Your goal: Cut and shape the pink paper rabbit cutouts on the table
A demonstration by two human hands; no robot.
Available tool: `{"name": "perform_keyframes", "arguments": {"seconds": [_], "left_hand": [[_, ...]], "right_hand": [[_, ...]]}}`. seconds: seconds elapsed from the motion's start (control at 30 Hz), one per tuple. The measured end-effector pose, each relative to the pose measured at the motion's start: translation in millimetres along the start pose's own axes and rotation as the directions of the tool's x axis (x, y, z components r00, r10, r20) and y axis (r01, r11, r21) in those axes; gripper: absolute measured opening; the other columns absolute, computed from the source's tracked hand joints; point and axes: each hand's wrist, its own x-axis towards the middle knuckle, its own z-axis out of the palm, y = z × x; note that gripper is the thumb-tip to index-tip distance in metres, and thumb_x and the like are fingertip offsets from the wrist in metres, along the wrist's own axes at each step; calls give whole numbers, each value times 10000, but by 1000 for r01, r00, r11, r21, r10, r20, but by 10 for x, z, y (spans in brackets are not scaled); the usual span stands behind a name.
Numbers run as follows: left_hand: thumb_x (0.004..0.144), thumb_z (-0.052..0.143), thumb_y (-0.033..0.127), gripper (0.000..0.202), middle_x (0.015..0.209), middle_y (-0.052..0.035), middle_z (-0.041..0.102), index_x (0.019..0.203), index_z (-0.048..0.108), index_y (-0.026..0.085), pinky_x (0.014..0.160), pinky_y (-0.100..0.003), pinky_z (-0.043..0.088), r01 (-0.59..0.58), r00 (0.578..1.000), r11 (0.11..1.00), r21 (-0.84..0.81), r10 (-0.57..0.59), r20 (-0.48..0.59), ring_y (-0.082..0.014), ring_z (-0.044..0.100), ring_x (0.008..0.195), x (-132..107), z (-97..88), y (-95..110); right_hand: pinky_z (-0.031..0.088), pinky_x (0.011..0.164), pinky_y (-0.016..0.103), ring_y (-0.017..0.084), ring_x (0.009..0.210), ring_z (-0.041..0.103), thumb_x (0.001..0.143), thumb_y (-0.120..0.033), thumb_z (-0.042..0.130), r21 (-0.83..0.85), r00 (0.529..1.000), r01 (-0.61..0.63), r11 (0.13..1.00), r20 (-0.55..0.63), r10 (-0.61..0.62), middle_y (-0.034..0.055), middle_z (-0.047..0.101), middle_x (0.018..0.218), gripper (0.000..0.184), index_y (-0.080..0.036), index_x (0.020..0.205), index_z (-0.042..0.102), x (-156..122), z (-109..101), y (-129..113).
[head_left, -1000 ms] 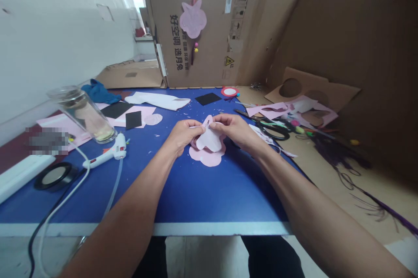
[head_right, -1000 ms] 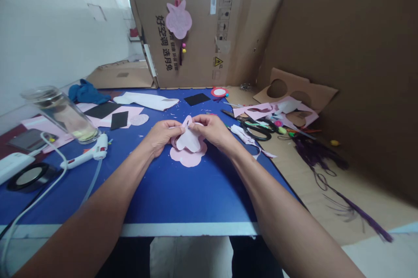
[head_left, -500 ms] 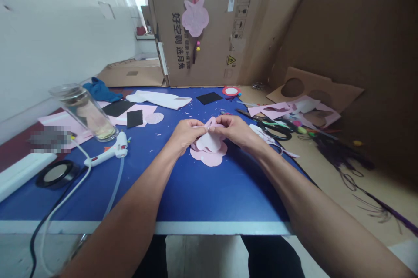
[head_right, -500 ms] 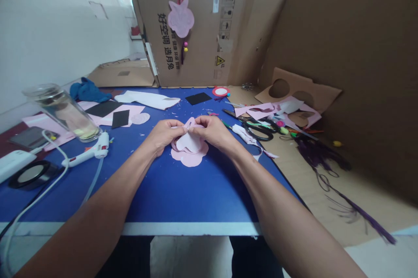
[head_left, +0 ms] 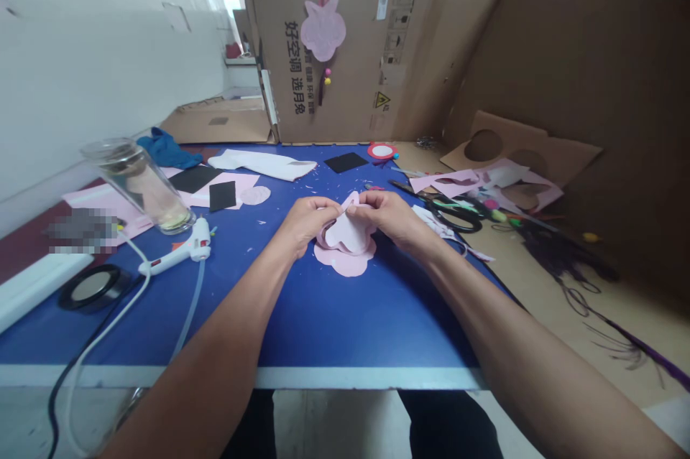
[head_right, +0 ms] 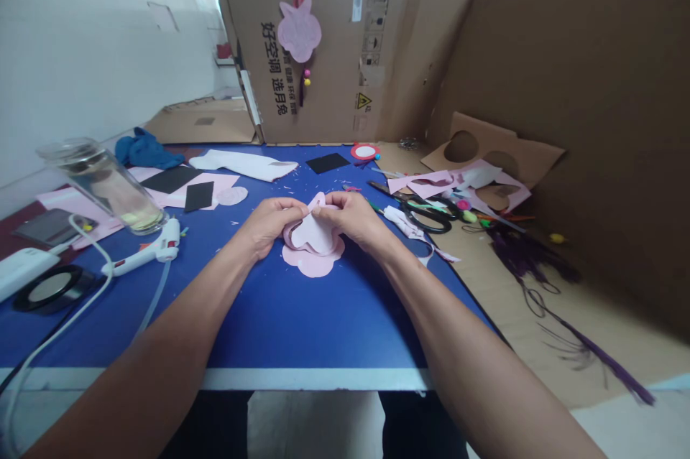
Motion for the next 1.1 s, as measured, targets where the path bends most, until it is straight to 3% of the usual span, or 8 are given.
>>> {"name": "perform_keyframes", "arguments": {"seconds": [0.73,0.93,1.1], "left_hand": [[690,798,290,165,612,6,621,755,702,172,509,-242,387,65,998,998,-23,-64,18,-111,515,515,0,3,-12],[684,794,281,158,625,4,632,763,708,174,509,-240,402,66,998,998,-21,-67,-11,-109,522,517,23,-11,-23],[689,793,279,147,610,11,619,742,703,176,496,-237,390,52,999,999,-10,-52,-13,-106,510,508,22,-11,-26]], "right_hand": [[390,538,246,128,591,532,708,-452,849,95,999,-38,995,-31,42,-10,651,687,322,-179,805,708,-7,0,-21],[449,586,258,144,644,570,759,-537,828,220,998,-50,974,-14,54,3,668,731,362,-199,828,718,54,-49,45],[468,603,271,150,658,582,733,-515,856,169,998,-54,984,-8,56,13,687,761,357,-202,844,725,40,-44,23]]}}
